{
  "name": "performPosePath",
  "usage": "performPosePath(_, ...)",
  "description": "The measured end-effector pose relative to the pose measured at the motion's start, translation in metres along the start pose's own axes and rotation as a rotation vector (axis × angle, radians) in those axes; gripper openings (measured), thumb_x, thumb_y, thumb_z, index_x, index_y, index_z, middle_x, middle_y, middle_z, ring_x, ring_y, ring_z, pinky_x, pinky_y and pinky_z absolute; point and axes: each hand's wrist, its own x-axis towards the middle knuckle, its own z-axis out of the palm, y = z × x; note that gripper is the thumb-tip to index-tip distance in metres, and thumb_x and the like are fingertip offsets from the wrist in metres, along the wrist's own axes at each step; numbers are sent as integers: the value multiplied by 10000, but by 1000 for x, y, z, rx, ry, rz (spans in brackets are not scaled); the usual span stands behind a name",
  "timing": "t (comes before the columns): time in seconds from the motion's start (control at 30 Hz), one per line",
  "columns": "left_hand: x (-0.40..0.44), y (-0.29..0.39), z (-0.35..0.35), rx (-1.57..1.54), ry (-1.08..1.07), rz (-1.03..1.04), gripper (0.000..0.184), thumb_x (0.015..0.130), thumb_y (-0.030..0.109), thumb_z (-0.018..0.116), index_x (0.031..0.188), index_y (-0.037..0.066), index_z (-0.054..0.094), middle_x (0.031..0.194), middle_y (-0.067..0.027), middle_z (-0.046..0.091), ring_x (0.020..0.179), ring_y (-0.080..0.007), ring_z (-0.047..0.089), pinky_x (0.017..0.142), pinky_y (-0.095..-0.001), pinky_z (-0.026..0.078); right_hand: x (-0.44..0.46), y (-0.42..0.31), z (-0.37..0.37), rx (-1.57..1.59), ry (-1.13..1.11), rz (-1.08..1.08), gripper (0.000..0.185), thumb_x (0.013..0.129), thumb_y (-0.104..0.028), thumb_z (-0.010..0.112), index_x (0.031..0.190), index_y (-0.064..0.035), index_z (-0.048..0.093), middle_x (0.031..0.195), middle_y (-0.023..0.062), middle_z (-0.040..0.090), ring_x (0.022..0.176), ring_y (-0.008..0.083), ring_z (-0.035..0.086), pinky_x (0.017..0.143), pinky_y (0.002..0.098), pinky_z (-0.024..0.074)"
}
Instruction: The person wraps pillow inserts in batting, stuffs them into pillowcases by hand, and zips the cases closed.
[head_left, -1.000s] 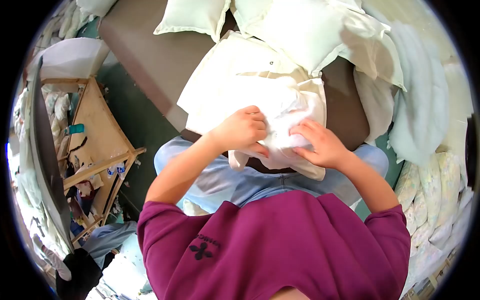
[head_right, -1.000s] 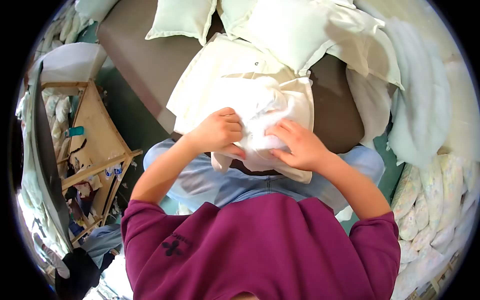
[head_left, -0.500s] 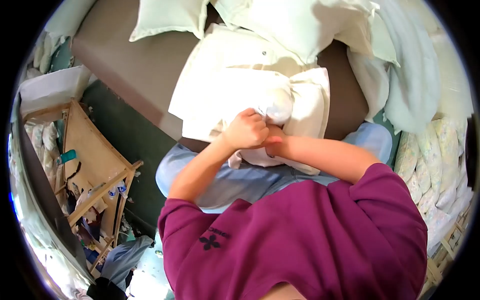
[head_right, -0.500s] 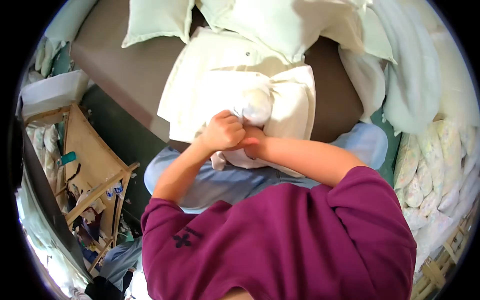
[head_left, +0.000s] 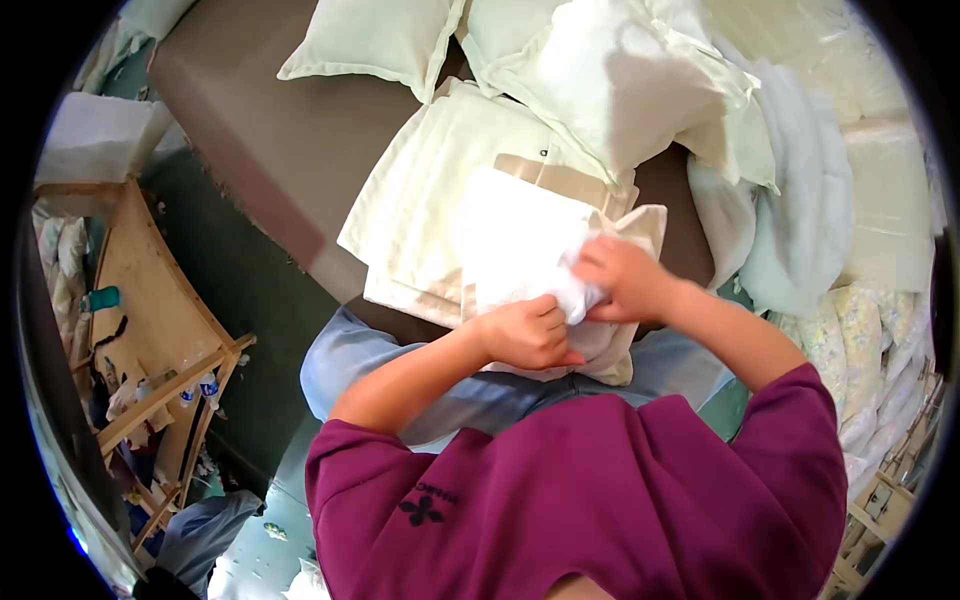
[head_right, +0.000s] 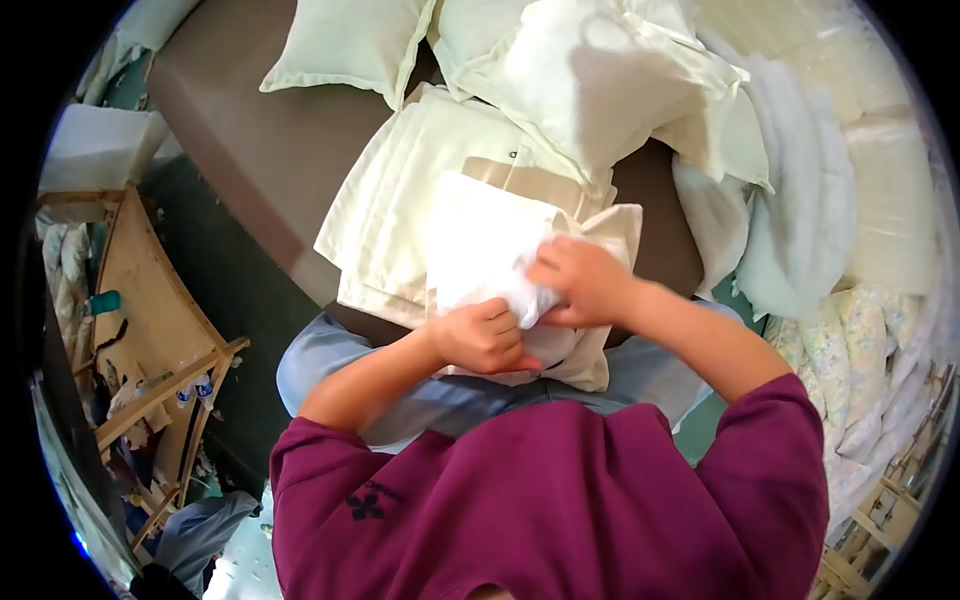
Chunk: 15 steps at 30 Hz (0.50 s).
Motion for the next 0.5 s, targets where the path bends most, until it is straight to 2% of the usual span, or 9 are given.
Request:
performPosePath(0.03,-4,2,0,17,-6,-4,440,777,331,710,502,135,428,505,7,373,505,-161,410,538,-286,329,-4,-5,20,-43,10,-24,436,646,-267,732,1015,-70,606,942,104,554,839,300,533,728,407,453)
performPosePath(0.13,-9,2,1,48,-3,-46,440,776,321,713,500,134,426,503,4,373,496,-166,408,525,-285,327,-2,-9,86,-178,201,91,411,631,-203,682,994,-22,619,964,123,563,822,317,534,718,404,452)
performPosePath(0.23,-1,-7,2,15,85,-119,434,755,283,736,496,131,423,503,-4,378,488,-176,417,514,-284,332,30,5,128,-72,386,353,236,727,-88,588,948,-13,624,941,130,574,819,308,551,691,366,461)
performPosePath(0.33,17,-9,20,-101,213,-160,437,705,222,770,489,128,403,504,-9,387,493,-178,435,514,-283,358,57,58,170,-276,237,502,208,766,-50,554,952,2,632,971,183,609,860,339,586,723,383,485)
performPosePath(0.43,25,-24,28,-109,209,-188,429,740,260,743,476,122,435,510,-14,436,507,-185,447,533,-293,368,77,66,147,180,278,863,192,790,-60,548,948,14,628,1012,244,621,917,365,608,775,426,493)
performPosePath(0.47,24,-25,30,-108,228,-189,421,722,264,751,477,127,438,508,-5,426,499,-183,440,522,-298,360,71,61,138,261,356,865,176,803,-89,552,922,24,616,1029,270,618,973,367,610,817,458,484)
performPosePath(0.5,25,-26,29,-104,221,-177,430,715,252,758,482,129,417,512,-5,416,496,-182,435,516,-297,358,64,53,122,240,360,731,195,813,-107,552,952,14,618,1040,254,622,983,370,600,832,453,477)
